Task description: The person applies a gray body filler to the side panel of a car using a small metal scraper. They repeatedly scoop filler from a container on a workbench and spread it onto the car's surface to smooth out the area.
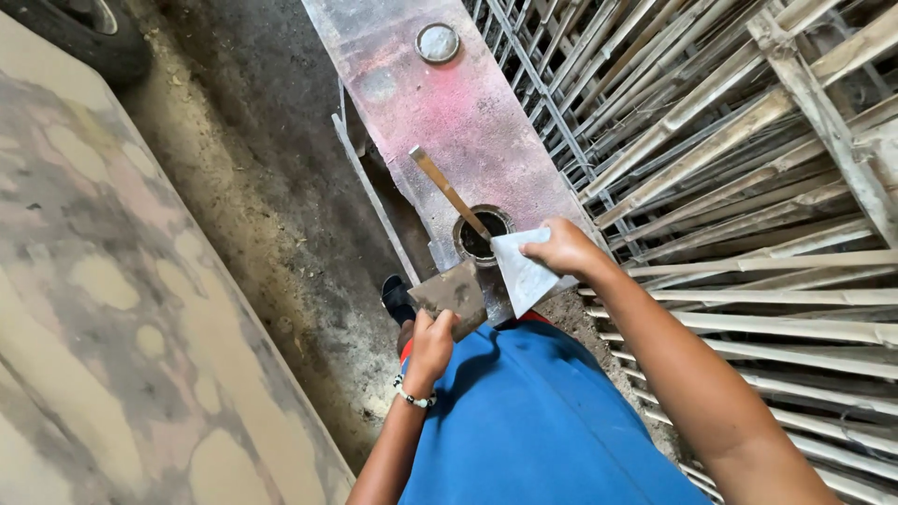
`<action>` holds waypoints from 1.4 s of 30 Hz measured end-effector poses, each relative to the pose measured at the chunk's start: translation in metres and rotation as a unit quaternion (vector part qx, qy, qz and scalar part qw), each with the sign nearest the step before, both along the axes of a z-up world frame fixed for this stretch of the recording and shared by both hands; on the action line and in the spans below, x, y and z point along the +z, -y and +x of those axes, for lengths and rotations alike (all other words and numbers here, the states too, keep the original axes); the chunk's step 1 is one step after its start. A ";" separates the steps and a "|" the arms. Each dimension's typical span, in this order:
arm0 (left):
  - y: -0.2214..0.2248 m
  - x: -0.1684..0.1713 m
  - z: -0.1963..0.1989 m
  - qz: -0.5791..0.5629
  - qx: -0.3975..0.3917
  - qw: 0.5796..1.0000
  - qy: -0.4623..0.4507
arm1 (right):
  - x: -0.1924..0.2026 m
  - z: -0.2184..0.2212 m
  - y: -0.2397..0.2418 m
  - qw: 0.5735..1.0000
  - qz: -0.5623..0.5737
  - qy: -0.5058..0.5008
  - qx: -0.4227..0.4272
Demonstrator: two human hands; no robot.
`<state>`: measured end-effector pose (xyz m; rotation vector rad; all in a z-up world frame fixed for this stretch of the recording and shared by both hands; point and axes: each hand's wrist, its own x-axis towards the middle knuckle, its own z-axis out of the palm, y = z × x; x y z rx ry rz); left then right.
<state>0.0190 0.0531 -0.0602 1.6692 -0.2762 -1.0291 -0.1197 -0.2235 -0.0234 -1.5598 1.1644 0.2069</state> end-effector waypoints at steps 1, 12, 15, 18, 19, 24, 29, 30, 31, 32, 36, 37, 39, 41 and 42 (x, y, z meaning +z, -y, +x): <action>0.000 -0.008 0.000 -0.012 -0.005 1.000 -0.011 | -0.003 -0.004 0.000 1.000 0.004 0.018 0.000; -0.003 -0.027 0.000 -0.010 0.027 0.996 -0.080 | -0.002 -0.037 -0.006 0.994 0.085 0.048 -0.055; 0.003 -0.013 -0.001 -0.035 0.042 0.995 -0.086 | -0.006 -0.034 -0.005 0.988 0.113 0.062 -0.086; 0.008 -0.003 -0.001 -0.063 0.048 0.992 -0.099 | -0.006 -0.026 -0.005 0.990 0.098 0.062 -0.079; 0.009 -0.002 -0.001 -0.070 0.058 0.990 -0.112 | -0.002 -0.025 -0.005 0.995 0.053 0.055 -0.063; 0.003 -0.030 0.003 -0.110 0.100 0.976 -0.160 | 0.075 -0.020 -0.033 0.997 -0.066 0.031 -0.008; 0.023 -0.013 0.006 -0.242 0.096 0.895 -0.362 | 0.142 -0.014 -0.095 0.958 -0.189 0.172 0.128; 0.040 0.034 0.003 -0.242 0.094 0.896 -0.361 | 0.146 -0.012 -0.102 0.958 -0.191 0.174 0.126; 0.057 0.081 0.000 -0.289 0.095 0.884 -0.356 | 0.149 -0.010 -0.109 0.953 -0.193 0.178 0.150; 0.074 0.129 -0.004 -0.336 0.094 0.869 -0.350 | 0.153 -0.008 -0.115 0.947 -0.197 0.183 0.174; 0.078 0.128 0.000 -0.361 0.060 0.877 -0.311 | 0.147 -0.012 -0.125 0.863 -0.370 0.299 0.169; 0.080 0.130 0.001 -0.360 0.067 0.877 -0.312 | 0.151 -0.013 -0.127 0.856 -0.377 0.305 0.182; 0.083 0.134 -0.002 -0.354 0.074 0.878 -0.314 | 0.153 -0.013 -0.131 0.850 -0.381 0.308 0.193; 0.087 0.136 -0.007 -0.376 0.089 0.868 -0.312 | 0.152 -0.010 -0.131 0.870 -0.372 0.256 0.200; 0.088 0.132 -0.010 -0.376 0.088 0.868 -0.312 | 0.149 -0.006 -0.127 0.870 -0.372 0.256 0.198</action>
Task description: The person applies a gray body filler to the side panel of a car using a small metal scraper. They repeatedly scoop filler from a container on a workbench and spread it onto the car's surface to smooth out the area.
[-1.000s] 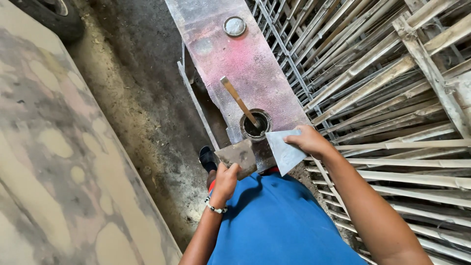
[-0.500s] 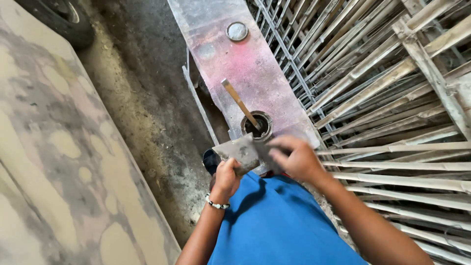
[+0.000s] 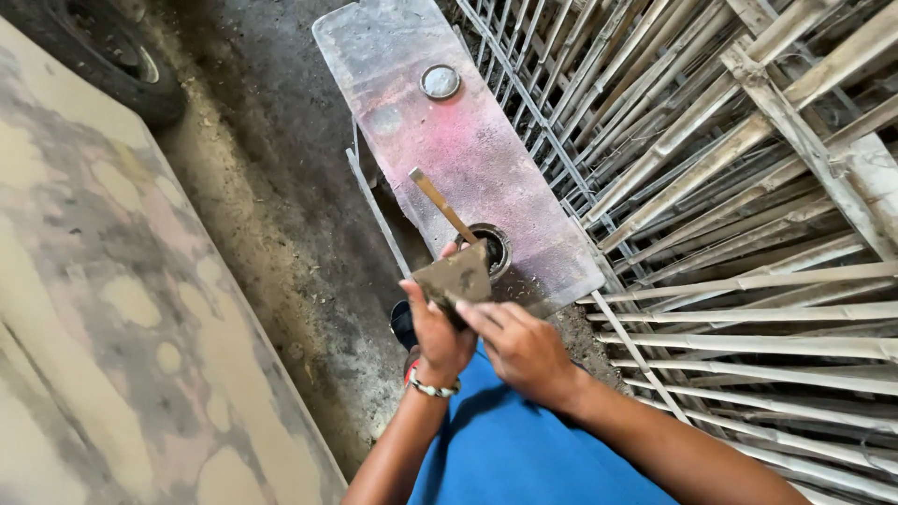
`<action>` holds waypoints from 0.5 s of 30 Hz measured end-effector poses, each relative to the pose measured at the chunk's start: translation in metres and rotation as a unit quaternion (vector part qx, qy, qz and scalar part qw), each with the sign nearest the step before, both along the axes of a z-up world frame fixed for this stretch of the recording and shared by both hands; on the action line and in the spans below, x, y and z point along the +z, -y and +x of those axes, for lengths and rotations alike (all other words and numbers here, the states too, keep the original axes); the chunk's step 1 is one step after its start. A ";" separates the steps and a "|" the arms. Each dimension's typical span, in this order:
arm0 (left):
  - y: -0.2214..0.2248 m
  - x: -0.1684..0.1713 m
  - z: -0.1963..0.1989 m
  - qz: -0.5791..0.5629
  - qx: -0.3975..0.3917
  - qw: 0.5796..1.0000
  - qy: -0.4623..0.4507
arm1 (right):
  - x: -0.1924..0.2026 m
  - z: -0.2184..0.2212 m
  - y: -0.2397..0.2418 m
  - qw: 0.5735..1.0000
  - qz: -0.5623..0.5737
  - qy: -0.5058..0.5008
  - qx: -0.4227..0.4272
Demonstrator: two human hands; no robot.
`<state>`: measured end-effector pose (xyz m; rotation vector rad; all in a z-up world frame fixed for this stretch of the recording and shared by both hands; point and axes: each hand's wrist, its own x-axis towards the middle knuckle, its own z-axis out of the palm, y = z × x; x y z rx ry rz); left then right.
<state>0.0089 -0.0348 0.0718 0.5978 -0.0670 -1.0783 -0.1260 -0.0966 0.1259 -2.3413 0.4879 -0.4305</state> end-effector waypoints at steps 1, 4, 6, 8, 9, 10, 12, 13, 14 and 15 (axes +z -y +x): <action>0.000 -0.004 -0.003 0.015 0.000 1.000 0.003 | -0.003 0.004 0.004 1.000 -0.008 -0.012 -0.022; -0.005 -0.006 -0.006 0.050 -0.006 0.999 0.002 | -0.015 0.002 -0.006 0.998 -0.034 0.017 -0.039; -0.002 -0.012 0.001 0.063 -0.016 0.998 0.003 | -0.017 0.004 -0.009 0.995 -0.061 0.063 -0.038; -0.004 -0.027 0.001 0.085 -0.002 0.996 -0.004 | -0.010 0.001 -0.016 1.000 -0.015 0.010 -0.016; -0.011 -0.031 -0.001 0.088 -0.004 0.996 -0.007 | -0.011 0.001 -0.018 1.000 -0.012 0.007 -0.018; -0.011 -0.035 0.001 0.103 -0.003 0.995 -0.011 | -0.012 0.005 -0.014 0.999 -0.013 0.016 -0.030; -0.017 -0.048 0.005 0.122 -0.002 0.992 -0.018 | -0.008 0.010 -0.013 0.999 -0.010 0.023 -0.040; -0.024 -0.057 0.006 0.100 -0.009 0.995 -0.007 | -0.003 0.011 -0.016 0.999 -0.020 0.015 -0.044; -0.021 -0.067 0.011 0.071 -0.018 0.997 0.007 | 0.002 0.015 -0.013 0.998 -0.036 0.009 -0.049; -0.020 -0.070 0.009 0.068 -0.019 0.997 0.008 | -0.001 0.016 -0.010 0.998 -0.039 0.010 -0.050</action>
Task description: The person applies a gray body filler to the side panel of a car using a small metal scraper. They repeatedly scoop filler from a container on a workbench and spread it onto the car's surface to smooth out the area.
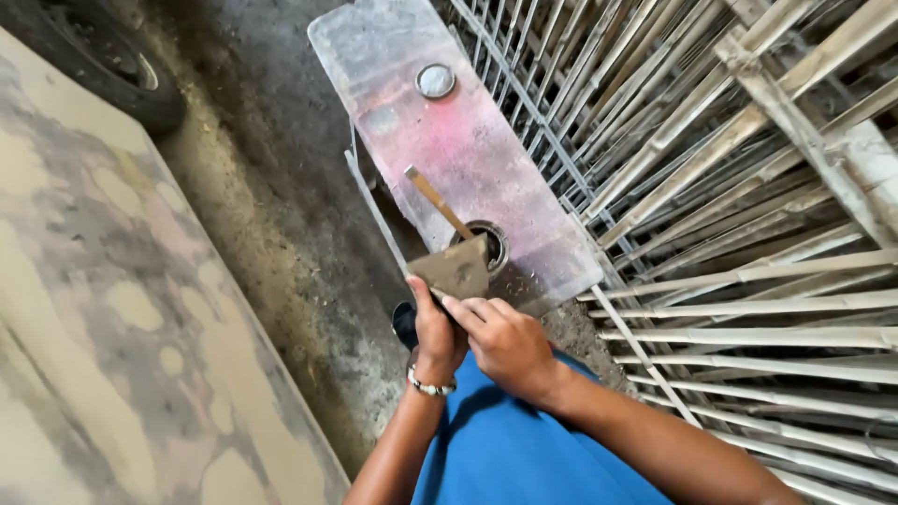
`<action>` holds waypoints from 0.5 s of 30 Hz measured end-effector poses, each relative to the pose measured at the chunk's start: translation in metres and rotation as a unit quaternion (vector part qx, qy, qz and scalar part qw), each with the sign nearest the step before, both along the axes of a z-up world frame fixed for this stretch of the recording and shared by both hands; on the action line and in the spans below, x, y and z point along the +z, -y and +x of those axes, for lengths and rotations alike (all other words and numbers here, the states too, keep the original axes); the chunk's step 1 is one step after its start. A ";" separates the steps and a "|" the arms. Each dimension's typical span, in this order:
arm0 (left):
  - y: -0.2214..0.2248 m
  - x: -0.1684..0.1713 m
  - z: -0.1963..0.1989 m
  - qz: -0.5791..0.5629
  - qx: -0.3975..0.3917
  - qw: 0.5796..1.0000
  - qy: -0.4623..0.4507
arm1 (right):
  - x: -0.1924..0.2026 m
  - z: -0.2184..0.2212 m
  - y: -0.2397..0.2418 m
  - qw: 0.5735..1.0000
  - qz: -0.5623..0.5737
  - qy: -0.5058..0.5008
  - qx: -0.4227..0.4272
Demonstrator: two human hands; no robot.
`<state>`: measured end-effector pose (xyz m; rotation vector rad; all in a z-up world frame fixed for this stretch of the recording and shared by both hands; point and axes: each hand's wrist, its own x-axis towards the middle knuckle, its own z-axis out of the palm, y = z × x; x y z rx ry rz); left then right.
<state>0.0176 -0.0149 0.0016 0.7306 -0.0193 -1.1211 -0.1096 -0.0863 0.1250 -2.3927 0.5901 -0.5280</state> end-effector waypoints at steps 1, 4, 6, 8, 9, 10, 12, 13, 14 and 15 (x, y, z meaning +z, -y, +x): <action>0.000 -0.003 -0.003 0.027 0.010 1.000 0.001 | -0.003 0.001 0.002 1.000 0.009 -0.005 -0.004; 0.003 0.009 -0.014 0.099 0.030 0.994 0.019 | -0.015 0.004 0.007 1.000 0.013 -0.009 -0.018; -0.014 -0.028 -0.017 0.150 0.041 0.987 0.033 | -0.018 0.004 0.005 1.000 0.014 -0.011 -0.026; -0.041 -0.120 -0.012 0.051 0.020 0.998 0.037 | -0.015 0.004 0.006 0.999 0.013 -0.010 -0.032; -0.030 -0.078 -0.010 0.049 0.022 0.998 0.038 | -0.015 0.002 0.009 0.999 0.011 -0.009 -0.030; -0.020 -0.036 -0.008 0.002 0.006 1.000 -0.023 | -0.016 0.001 0.013 1.000 0.013 -0.002 -0.020; -0.014 0.027 -0.002 -0.042 -0.009 0.996 -0.083 | -0.012 -0.005 0.015 1.000 0.017 0.005 -0.009; -0.012 0.047 0.002 -0.065 -0.049 0.988 -0.132 | -0.008 -0.009 0.018 1.000 0.022 0.009 0.017; -0.010 0.066 0.007 -0.088 -0.088 0.976 -0.179 | -0.004 -0.012 0.022 0.999 0.028 0.014 0.044; -0.011 0.069 0.008 -0.087 -0.085 0.976 -0.181 | -0.001 -0.013 0.022 0.998 0.030 0.012 0.047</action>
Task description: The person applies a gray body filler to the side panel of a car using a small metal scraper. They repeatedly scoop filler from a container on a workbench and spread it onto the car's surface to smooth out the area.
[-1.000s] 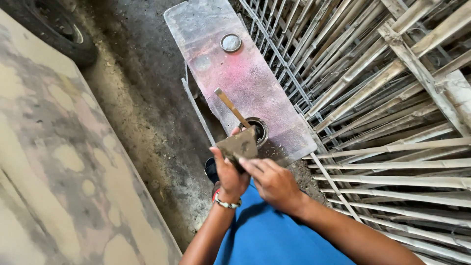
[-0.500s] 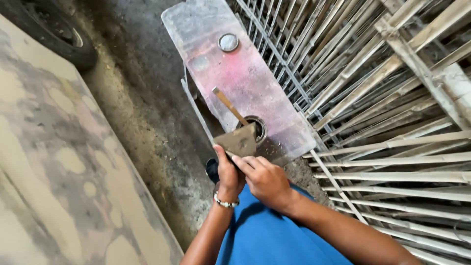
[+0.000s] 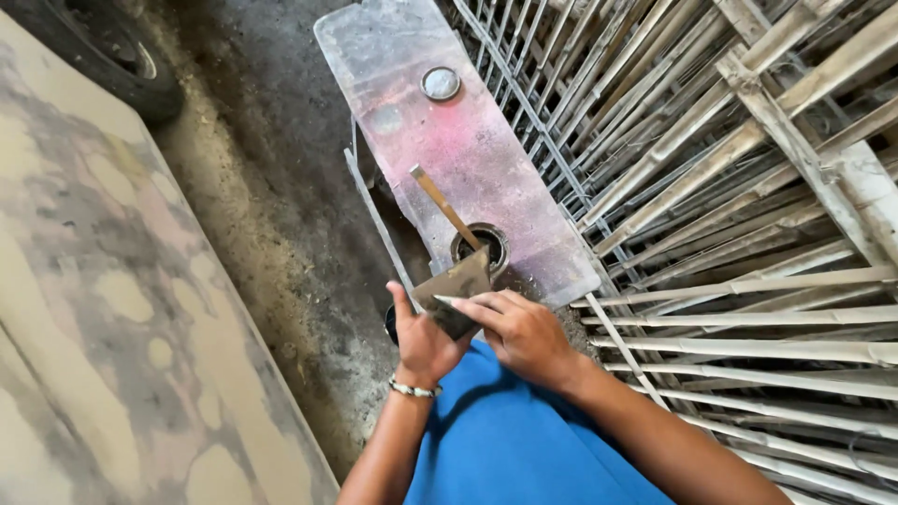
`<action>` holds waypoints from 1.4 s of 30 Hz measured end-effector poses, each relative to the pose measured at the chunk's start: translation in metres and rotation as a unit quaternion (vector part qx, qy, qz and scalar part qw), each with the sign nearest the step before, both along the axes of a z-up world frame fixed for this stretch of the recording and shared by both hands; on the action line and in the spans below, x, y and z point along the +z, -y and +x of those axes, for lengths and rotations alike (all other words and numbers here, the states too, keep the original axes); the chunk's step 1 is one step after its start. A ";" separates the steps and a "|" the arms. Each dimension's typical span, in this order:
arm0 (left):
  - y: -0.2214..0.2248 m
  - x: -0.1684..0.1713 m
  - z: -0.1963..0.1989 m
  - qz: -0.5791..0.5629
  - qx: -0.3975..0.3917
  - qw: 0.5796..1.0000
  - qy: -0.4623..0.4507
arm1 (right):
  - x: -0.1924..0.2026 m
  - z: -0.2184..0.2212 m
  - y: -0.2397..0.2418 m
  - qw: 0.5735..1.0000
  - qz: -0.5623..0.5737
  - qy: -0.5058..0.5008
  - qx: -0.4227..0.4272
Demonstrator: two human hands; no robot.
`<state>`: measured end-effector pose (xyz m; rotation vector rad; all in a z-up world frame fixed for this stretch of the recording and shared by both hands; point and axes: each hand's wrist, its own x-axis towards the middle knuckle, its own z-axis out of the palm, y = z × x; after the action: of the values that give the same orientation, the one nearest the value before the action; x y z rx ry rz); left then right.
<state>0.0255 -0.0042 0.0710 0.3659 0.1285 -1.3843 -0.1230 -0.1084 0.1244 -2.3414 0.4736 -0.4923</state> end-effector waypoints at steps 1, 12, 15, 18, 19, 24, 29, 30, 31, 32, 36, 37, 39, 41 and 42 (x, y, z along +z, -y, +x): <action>-0.001 0.003 0.001 -0.026 -0.043 0.998 0.024 | 0.004 -0.002 0.001 1.000 0.002 -0.006 0.017; 0.018 -0.016 0.004 -0.011 -0.004 0.998 0.064 | 0.017 0.000 -0.023 0.999 0.027 -0.006 0.016; 0.020 -0.016 0.000 -0.094 0.017 0.993 0.070 | 0.015 0.001 -0.025 1.000 0.019 0.009 0.012; 0.026 -0.004 -0.002 -0.009 0.007 0.991 0.135 | 0.016 0.003 -0.026 1.000 0.017 0.007 -0.001; 0.028 0.001 -0.003 -0.020 0.011 0.988 0.152 | 0.014 0.004 -0.026 1.000 0.012 0.007 -0.007; 0.025 0.004 -0.007 -0.050 0.017 0.980 0.192 | 0.011 0.011 -0.024 1.000 -0.002 -0.013 -0.026; 0.022 -0.001 -0.002 -0.042 0.021 0.984 0.173 | 0.016 0.017 -0.023 0.999 0.006 -0.002 -0.043; 0.023 -0.002 -0.001 -0.046 0.020 0.983 0.174 | 0.011 0.019 -0.024 0.999 0.002 -0.001 -0.045; 0.025 -0.003 0.000 -0.045 0.028 0.983 0.177 | 0.007 0.020 -0.024 0.999 -0.004 0.015 -0.051; 0.022 -0.004 -0.001 -0.039 0.035 0.983 0.177 | 0.002 0.019 -0.028 0.998 -0.005 0.027 -0.057; 0.021 -0.008 -0.002 -0.031 0.049 0.982 0.181 | -0.002 0.025 -0.029 0.998 -0.015 0.009 -0.052; 0.020 -0.008 -0.003 -0.020 0.053 0.982 0.181 | -0.005 0.026 -0.030 0.998 -0.013 -0.005 -0.054; 0.019 -0.019 -0.007 -0.008 0.056 0.982 0.180 | -0.011 0.028 -0.025 0.998 -0.010 -0.019 -0.057; 0.011 -0.036 -0.014 0.004 0.070 0.987 0.145 | -0.019 0.029 -0.019 0.997 -0.007 -0.012 -0.072; 0.009 -0.035 -0.014 0.004 0.070 0.987 0.146 | -0.016 0.028 -0.022 0.997 -0.007 -0.011 -0.072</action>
<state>0.0113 -0.0135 0.0358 0.5510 -0.0805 -1.1794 -0.0954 -0.0860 0.1081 -2.3379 0.6554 -0.5388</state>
